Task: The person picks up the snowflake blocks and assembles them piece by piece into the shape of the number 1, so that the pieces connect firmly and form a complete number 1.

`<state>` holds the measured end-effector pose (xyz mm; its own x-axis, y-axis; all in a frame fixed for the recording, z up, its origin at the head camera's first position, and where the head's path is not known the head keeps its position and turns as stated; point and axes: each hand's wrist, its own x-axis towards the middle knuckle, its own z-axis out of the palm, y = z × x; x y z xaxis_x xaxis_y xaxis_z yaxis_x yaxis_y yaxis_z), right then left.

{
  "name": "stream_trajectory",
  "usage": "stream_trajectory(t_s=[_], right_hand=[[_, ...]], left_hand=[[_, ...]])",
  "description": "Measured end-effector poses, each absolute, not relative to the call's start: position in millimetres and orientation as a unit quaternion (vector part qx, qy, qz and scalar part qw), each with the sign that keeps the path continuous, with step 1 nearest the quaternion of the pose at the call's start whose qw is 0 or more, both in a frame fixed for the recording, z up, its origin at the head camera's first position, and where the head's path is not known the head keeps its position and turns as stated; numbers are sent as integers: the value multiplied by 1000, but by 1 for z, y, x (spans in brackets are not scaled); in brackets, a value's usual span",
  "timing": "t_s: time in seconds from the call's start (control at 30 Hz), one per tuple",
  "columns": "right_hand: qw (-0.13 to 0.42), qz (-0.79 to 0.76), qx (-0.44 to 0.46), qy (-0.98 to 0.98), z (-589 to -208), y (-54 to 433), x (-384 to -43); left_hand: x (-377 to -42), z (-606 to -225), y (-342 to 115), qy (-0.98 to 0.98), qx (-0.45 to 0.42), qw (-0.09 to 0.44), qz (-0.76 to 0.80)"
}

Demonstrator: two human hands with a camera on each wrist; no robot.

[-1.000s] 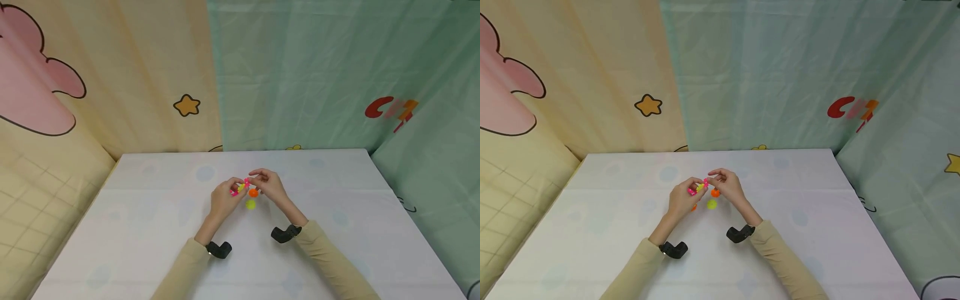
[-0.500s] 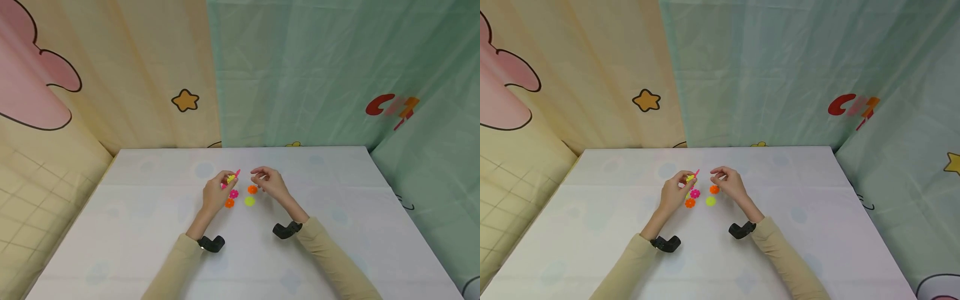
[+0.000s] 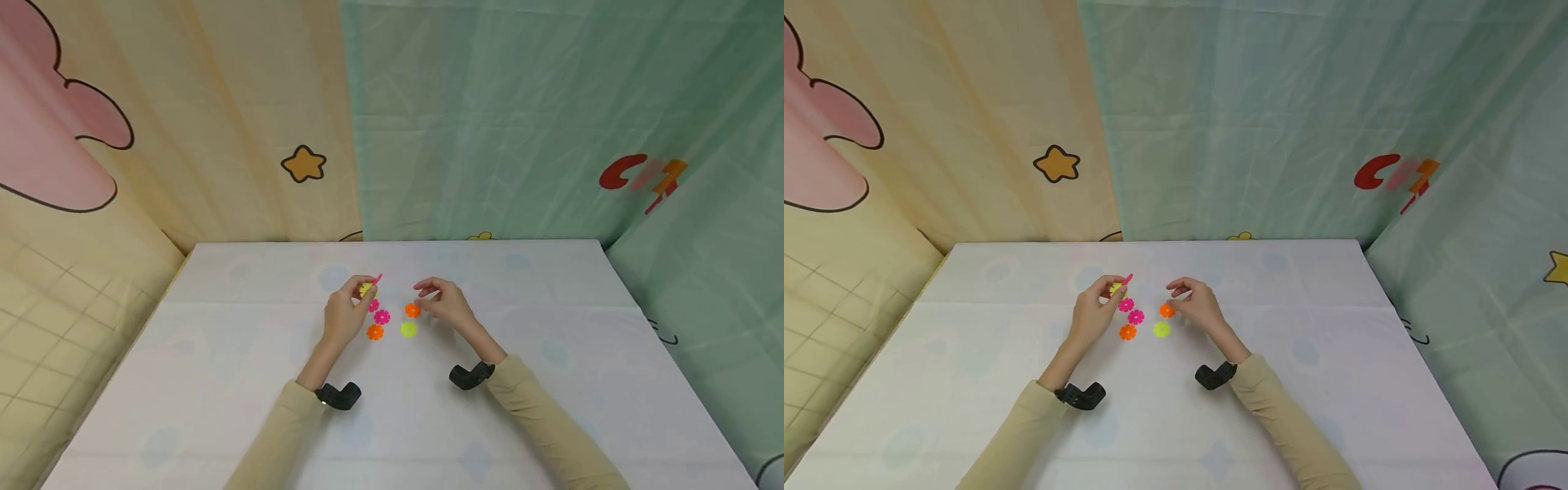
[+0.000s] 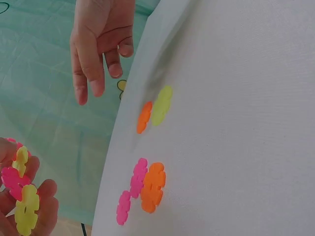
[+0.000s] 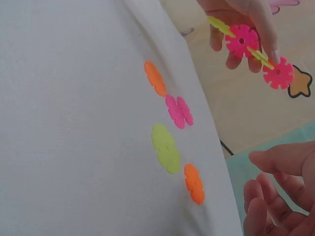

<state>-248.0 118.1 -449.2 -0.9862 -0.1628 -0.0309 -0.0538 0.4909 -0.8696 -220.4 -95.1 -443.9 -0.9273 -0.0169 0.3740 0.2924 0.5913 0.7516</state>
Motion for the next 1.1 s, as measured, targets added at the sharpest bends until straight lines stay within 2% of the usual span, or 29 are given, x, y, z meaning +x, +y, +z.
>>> stream_trajectory(t_s=[0.53, 1.1], right_hand=[[113, -429, -56, 894, -461, 115, -262], [106, -360, -69, 924, -469, 114, -266]], left_hand=[[-218, -442, -99, -852, -65, 153, -496], [-217, -443, -95, -844, -59, 137, -515]])
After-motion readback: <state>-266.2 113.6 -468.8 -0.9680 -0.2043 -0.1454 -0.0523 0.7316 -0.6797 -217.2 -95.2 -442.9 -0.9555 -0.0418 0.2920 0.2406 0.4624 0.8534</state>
